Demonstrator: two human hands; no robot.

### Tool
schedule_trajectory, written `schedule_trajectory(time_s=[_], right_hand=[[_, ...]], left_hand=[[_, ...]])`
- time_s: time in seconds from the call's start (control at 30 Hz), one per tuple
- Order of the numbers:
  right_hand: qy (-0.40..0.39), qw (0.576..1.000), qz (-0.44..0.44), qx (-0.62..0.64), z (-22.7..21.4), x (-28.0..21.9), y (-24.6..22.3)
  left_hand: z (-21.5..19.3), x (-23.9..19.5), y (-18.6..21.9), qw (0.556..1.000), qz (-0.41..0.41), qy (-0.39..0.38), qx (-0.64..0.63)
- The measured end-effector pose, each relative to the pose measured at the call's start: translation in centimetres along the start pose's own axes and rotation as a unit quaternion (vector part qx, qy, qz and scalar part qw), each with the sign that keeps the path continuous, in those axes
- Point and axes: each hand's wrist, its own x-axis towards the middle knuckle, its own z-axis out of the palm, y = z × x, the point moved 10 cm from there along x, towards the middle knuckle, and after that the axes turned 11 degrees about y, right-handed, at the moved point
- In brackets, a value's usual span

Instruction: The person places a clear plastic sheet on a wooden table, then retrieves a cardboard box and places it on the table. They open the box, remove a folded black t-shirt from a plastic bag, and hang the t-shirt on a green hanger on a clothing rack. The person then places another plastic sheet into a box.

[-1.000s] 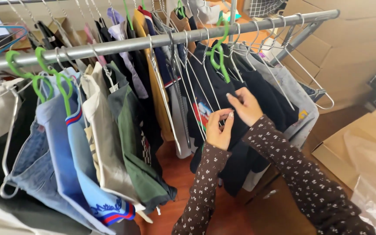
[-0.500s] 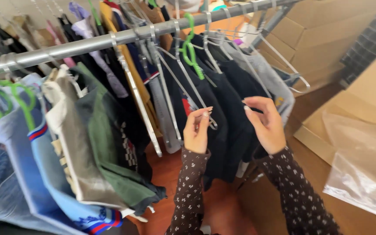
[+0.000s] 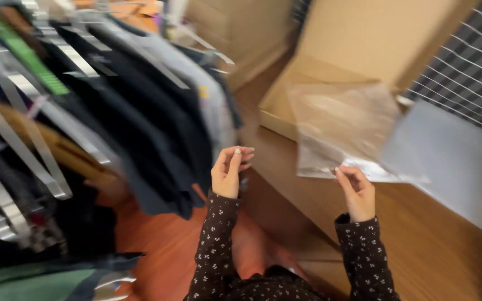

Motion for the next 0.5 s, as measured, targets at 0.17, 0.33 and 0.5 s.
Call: schedule_trajectory(time_s=[0.17, 0.33, 0.5], right_hand=[[0.121, 0.989, 0.079, -0.035, -13.5, 0.0, 8.1], [0.201, 0.965, 0.165, 0.042, -22.1, -0.5, 16.1], [0.253, 0.926, 0.241, 0.145, -23.9, -0.5, 19.9]], left_hand=[[6.5, -5.0, -9.5, 0.989, -0.102, -0.084, 0.058], [9.9, -8.4, -17.6, 0.979, -0.167, -0.103, 0.057], [13.1, -11.0, -19.4, 0.976, -0.189, -0.096, 0.054]])
